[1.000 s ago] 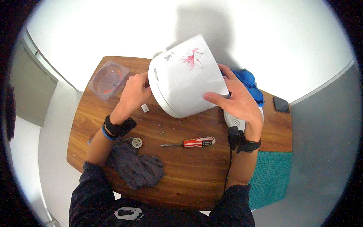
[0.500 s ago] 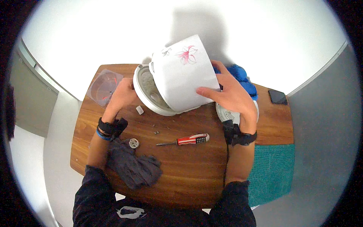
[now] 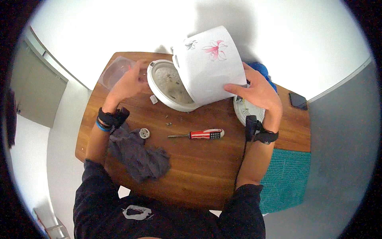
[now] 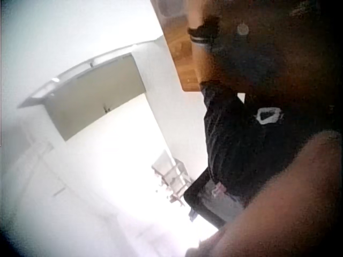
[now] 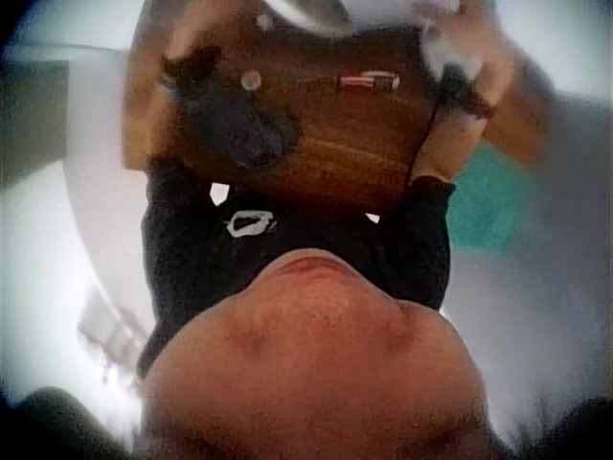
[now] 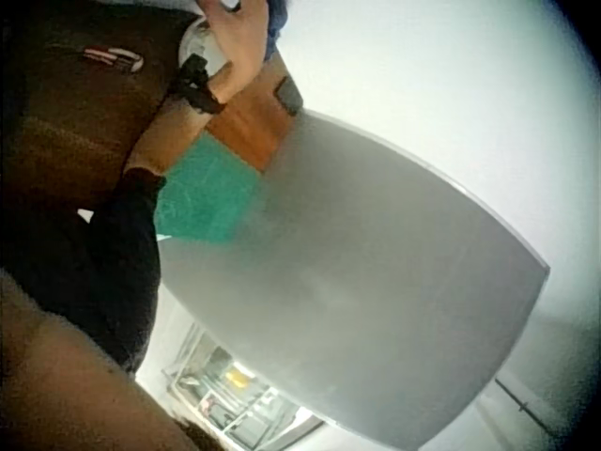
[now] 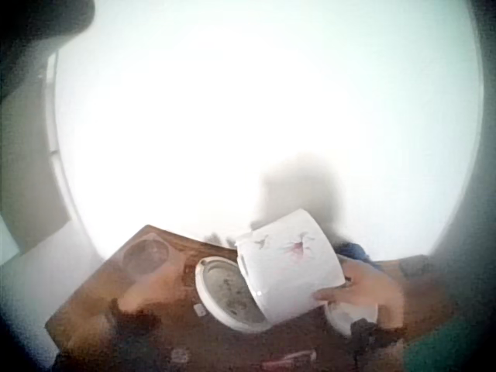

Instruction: The person disassembles a white cylindrical appliance on a wooden table, using a screwdriver to remove screws and detach internal components. They manipulate wires and parts inside the housing, then reassemble the unit by placing components back and securing the casing.

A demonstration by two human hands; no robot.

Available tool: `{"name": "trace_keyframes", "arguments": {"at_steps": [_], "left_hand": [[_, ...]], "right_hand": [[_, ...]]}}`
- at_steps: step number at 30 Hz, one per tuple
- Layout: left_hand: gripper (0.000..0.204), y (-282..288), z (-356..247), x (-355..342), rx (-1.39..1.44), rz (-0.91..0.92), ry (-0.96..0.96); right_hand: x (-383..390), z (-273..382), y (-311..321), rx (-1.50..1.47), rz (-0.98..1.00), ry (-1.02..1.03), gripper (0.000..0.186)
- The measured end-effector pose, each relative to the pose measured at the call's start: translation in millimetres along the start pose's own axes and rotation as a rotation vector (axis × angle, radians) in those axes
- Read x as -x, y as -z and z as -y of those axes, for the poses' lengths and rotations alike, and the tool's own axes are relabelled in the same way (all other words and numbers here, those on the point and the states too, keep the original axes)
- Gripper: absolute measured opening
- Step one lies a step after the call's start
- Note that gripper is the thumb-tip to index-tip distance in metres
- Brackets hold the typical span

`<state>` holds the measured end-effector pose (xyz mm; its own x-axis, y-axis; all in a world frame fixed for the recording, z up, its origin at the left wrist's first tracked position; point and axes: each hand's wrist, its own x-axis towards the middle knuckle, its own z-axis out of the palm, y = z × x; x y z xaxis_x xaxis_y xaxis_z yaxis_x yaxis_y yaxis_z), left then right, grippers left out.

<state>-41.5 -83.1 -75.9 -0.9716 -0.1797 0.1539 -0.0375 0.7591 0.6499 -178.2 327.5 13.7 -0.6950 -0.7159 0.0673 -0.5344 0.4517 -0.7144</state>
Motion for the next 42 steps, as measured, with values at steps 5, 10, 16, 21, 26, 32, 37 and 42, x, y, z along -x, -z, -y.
{"name": "trace_keyframes", "arguments": {"at_steps": [5,10,16,21,26,32,37,42], "left_hand": [[0.041,38.9,-59.8,3.4,-0.096,-0.057,-0.255],[0.03,24.5,-86.8,-17.3,-0.311,0.189,-0.683],[0.041,30.6,-115.8,-20.8,-0.632,0.563,-0.427],[0.082,22.3,-102.1,-20.4,-0.614,0.749,-0.402],[0.106,2.4,-94.5,-40.4,-0.457,0.687,-0.408],[0.105,-35.7,-92.5,-77.9,0.068,0.811,-0.247],[0.087,-63.2,-95.4,-85.8,0.308,0.768,-0.034],[0.09,-65.2,-98.2,-82.5,0.327,0.703,-0.066]], "right_hand": [[4.3,-3.5,-1.4,0.037,-0.037,0.045,0.062],[1.9,-7.2,0.2,-0.026,-0.019,0.007,0.055],[14.9,-24.7,13.8,0.017,0.011,-0.006,0.052],[20.3,-43.2,28.9,-0.004,0.119,-0.021,0.053],[18.5,-43.6,28.1,0.03,0.148,-0.034,0.056],[19.6,-32.8,23.0,0.004,0.113,0.038,0.058],[19.2,-18.8,21.1,0.02,0.094,0.038,0.056],[17.6,-19.4,22.8,0.102,0.101,0.019,0.056]]}}
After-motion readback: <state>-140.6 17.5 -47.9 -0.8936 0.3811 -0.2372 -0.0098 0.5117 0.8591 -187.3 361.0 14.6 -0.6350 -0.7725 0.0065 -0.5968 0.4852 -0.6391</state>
